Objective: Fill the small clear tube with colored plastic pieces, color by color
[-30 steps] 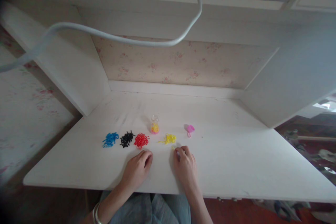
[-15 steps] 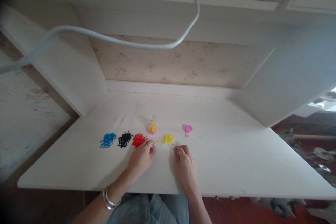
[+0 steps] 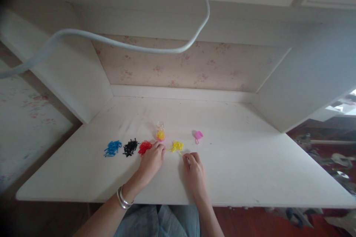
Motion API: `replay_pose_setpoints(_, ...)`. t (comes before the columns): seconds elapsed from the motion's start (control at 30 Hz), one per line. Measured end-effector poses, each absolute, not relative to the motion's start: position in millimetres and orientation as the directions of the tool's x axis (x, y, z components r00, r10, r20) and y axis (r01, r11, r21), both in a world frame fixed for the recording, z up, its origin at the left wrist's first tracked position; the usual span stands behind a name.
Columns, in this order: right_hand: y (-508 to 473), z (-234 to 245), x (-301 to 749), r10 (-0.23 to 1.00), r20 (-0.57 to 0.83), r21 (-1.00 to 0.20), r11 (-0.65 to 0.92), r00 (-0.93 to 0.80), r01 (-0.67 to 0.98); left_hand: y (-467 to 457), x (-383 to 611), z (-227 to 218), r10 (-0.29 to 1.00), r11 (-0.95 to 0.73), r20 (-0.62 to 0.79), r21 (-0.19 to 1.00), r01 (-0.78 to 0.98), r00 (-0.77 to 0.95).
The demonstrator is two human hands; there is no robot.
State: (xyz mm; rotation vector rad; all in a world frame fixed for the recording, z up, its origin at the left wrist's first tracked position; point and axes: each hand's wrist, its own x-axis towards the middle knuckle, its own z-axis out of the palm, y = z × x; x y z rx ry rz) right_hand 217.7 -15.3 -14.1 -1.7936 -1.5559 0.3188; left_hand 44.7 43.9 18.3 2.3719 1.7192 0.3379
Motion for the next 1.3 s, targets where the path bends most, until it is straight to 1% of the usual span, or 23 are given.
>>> replay_pose_setpoints(0.1,-14.9,-14.0,217.6,0.930,0.276,-0.659,0.000,0.241,0.753,43.6,42.3,18.2,0.952,-0.306,0.113,0.293,0.906,0.285)
replay_pose_setpoints(0.27,-15.1,-14.0,217.8,0.931,0.280,-0.663,0.010,0.236,0.749,44.3,31.3,26.8,0.934,-0.347,0.218,0.382,0.857,0.281)
replay_pose_setpoints(0.53,-16.8,-13.1,218.1,0.940,0.259,-0.660,0.006,0.220,0.752,49.6,14.9,61.9,0.889,-0.413,0.403,0.504,0.759,0.216)
replay_pose_setpoints(0.6,-16.7,-12.5,217.7,0.940,0.258,-0.659,0.002,0.224,0.752,54.8,13.2,72.3,0.871,-0.431,0.452,0.517,0.739,0.191)
replay_pose_setpoints(0.67,-16.5,-12.5,217.4,0.940,0.253,-0.659,-0.006,0.229,0.753,61.6,12.7,81.2,0.855,-0.441,0.490,0.513,0.736,0.171)
replay_pose_setpoints(0.77,-15.9,-13.5,217.4,0.940,0.251,-0.662,-0.007,0.231,0.749,72.7,14.2,90.9,0.847,-0.434,0.507,0.486,0.759,0.160)
replay_pose_setpoints(0.97,-14.8,-14.9,217.9,0.930,0.283,-0.655,0.009,0.234,0.755,88.0,20.8,97.7,0.863,-0.378,0.480,0.402,0.834,0.160)
replay_pose_setpoints(1.1,-15.3,-14.0,218.1,0.932,0.279,-0.658,0.011,0.230,0.753,91.6,22.9,96.0,0.876,-0.340,0.456,0.353,0.872,0.157)
replay_pose_setpoints(1.2,-15.4,-14.2,218.4,0.936,0.268,-0.666,0.008,0.229,0.746,92.7,22.7,93.9,0.879,-0.334,0.449,0.339,0.879,0.161)
replay_pose_setpoints(1.3,-15.2,-14.6,218.5,0.938,0.256,-0.671,-0.002,0.235,0.741,94.0,21.0,92.2,0.874,-0.349,0.457,0.355,0.868,0.164)
